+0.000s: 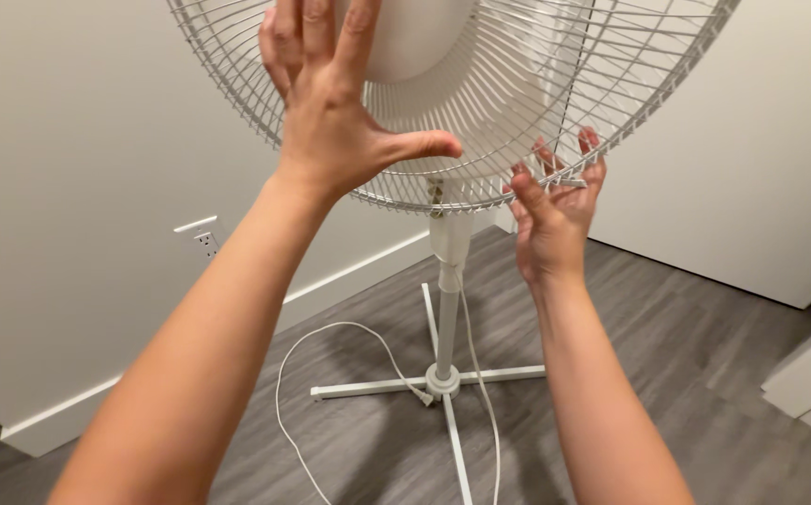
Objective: The person unplugs a standing fan and removes its front grille, then unscrews the central hub nut to detach the fan blades. They place the removed components on the floor and proceed to remove the rear grille by unscrewing its central nut.
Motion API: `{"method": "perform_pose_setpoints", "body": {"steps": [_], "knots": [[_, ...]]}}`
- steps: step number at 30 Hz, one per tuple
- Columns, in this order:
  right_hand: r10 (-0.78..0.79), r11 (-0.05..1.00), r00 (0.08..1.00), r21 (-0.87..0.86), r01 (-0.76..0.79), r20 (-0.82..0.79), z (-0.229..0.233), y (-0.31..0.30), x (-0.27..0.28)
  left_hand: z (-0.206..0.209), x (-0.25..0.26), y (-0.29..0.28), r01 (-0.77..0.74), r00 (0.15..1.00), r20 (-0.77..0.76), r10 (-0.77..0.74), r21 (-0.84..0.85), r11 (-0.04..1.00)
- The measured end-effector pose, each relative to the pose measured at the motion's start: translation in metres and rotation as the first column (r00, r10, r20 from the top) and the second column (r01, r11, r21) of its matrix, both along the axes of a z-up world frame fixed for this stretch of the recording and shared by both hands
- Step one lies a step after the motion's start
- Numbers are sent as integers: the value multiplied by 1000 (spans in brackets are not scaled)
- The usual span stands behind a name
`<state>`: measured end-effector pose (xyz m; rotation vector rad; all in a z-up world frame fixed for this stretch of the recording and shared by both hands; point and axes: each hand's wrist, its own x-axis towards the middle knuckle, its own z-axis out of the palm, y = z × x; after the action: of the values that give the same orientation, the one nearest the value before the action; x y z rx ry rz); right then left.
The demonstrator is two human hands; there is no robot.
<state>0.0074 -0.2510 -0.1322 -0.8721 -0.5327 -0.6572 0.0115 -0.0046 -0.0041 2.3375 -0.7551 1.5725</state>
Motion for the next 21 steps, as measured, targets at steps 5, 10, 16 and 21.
{"method": "perform_pose_setpoints", "body": {"steps": [5, 10, 16, 21], "knots": [[-4, 999, 997, 52, 9, -80, 2, 0, 10, -29, 28, 20, 127, 989, 96, -117, -115, 985], [10, 998, 995, 68, -3, -104, 1, 8, 5, -122, 22, 46, 350, 832, 210, -514, -917, 193], [10, 1000, 990, 30, -5, -143, 1, 5, 10, -160, 38, 42, -248, -59, 454, -889, -869, -428], [36, 999, 995, -26, -39, -90, -1, 6, 8, -158, 69, 48, -233, 8, 422, -907, -881, -412]]}}
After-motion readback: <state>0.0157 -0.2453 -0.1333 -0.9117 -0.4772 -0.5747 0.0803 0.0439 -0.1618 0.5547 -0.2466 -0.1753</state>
